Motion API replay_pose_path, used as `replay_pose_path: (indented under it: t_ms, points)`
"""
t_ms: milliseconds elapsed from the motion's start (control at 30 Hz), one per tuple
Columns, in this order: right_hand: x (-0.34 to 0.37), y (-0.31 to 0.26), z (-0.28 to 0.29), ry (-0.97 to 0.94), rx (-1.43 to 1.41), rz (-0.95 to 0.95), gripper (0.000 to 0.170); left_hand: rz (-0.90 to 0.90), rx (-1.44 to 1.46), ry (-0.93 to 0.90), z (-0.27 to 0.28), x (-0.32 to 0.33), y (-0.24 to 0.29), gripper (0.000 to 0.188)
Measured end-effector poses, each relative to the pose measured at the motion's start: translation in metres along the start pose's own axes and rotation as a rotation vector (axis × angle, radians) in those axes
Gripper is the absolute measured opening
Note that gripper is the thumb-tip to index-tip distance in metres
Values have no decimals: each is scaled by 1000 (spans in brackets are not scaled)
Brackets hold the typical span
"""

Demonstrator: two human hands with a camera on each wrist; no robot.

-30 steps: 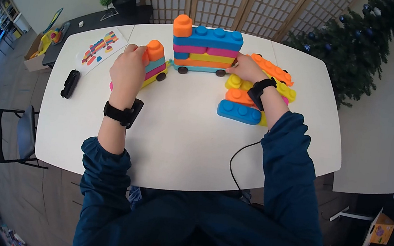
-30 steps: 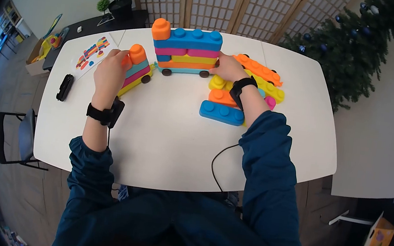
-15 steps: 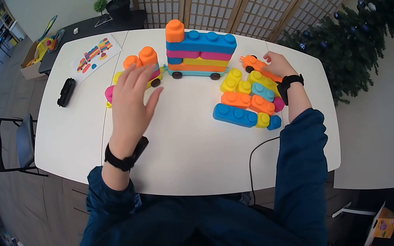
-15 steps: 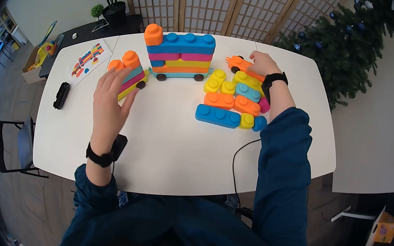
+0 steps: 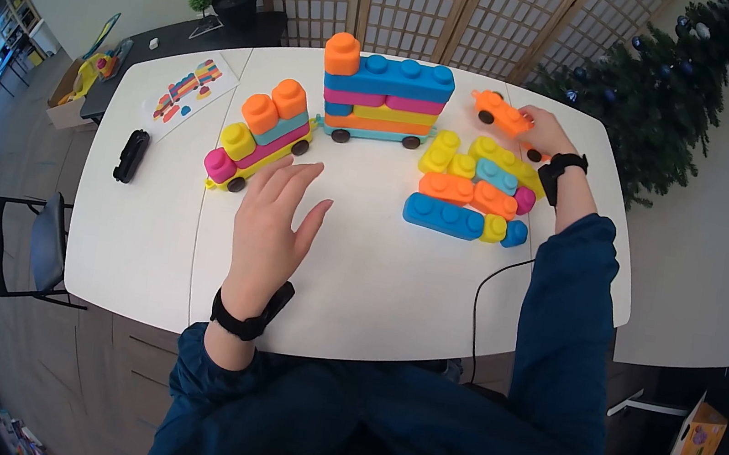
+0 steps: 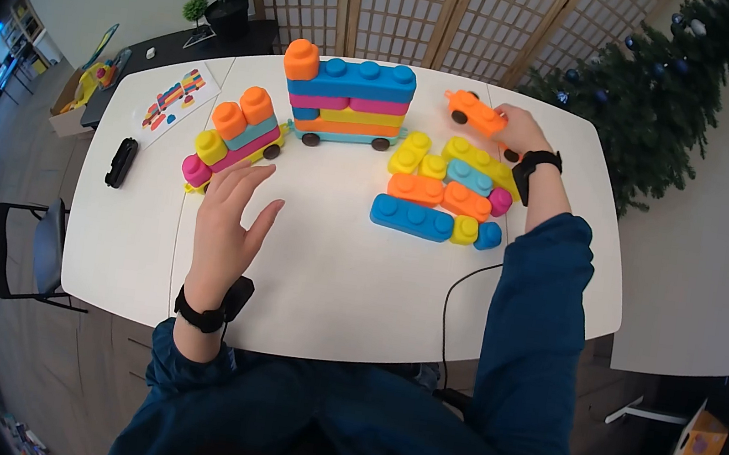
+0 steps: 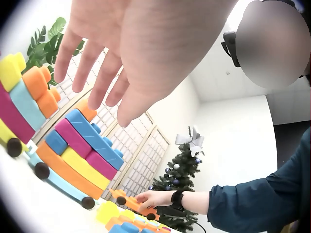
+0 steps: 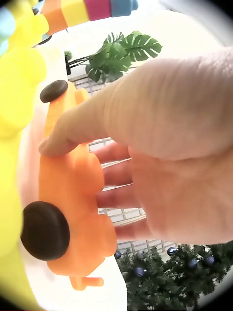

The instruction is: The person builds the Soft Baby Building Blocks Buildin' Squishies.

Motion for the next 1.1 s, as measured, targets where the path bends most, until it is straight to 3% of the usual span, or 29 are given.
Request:
replay_pose_path:
  t_ms: [100, 233, 333, 500, 633, 733, 833, 1100]
  points:
    - [29, -15, 26, 140, -151, 93, 56, 32, 31, -7, -1, 4, -4, 50]
    - [98, -82, 65, 119, -207, 39, 60, 89, 84, -55, 1, 9, -8, 54]
    - [136, -120, 72, 71, -351, 220, 58, 96, 97, -87, 0, 13, -11, 57]
    - [165, -187, 22, -53, -73, 547, 58, 135, 188, -267, 4, 21, -14, 79]
    - [173, -217, -48, -139, -5, 538, 54, 165, 282, -488, -1, 28, -15, 102]
    - [167, -219, -93, -116, 26, 586, 50, 145, 274, -521, -6, 32, -17, 104]
    - [166, -227, -111, -215, 72, 488, 55, 224, 172, -583, -13, 31, -22, 100]
    - [162, -228, -129, -191, 68, 479, 49, 151, 189, -603, -33, 31, -20, 72]
Point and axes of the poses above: each hand's wrist, its own x-axis away from the middle knuckle, its own z-axis out of the back of the hand, y = z × x, the point moved 1 cm from there along -x, towards the middle knuckle, and after that the axes turned 10 degrees about -y, right-handed, at the moved point
